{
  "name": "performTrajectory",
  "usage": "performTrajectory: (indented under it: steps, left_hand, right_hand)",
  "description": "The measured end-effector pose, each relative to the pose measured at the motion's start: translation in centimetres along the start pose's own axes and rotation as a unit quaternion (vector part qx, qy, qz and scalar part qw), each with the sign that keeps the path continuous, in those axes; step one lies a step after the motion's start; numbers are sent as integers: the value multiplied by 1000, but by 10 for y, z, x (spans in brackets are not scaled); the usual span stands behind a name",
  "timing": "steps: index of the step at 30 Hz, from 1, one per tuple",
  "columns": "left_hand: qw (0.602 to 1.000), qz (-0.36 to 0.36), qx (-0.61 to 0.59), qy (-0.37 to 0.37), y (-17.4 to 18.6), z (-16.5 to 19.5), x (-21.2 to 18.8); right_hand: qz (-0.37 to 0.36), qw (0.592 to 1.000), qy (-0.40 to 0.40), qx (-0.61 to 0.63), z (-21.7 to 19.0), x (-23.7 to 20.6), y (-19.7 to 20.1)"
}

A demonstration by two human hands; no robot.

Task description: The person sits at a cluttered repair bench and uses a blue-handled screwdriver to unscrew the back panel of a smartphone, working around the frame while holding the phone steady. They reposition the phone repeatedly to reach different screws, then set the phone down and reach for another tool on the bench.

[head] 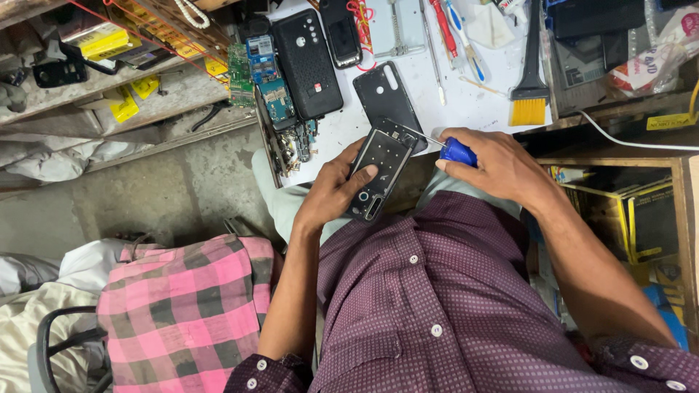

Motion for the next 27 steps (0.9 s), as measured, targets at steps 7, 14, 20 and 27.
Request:
performTrajectory:
  steps: [7, 14, 20, 27]
  left_hand:
    - [999, 18, -37, 18, 6, -4, -4]
    - [999, 24, -37, 16, 9, -3, -2]
    - [1000, 20, -5, 15, 8, -4, -2]
    - [999, 22, 2, 26, 7, -6, -2]
  right_hand:
    - [16, 998, -43, 30, 7, -7, 11]
    - [-3, 999, 1, 35, -2, -12, 6]
    - [-4, 999, 1, 32, 0, -9, 2]
    - [-7, 999, -2, 34, 1, -7, -1]
Point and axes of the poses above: each hand's wrist, its own x-axis towards the middle knuckle, its own y-axis out of the back of the hand, z = x × y, the point moved 8 cm from there along x, towards the middle knuckle, and after that the axes turned 8 degrees about -y, right-handed, at the moved point
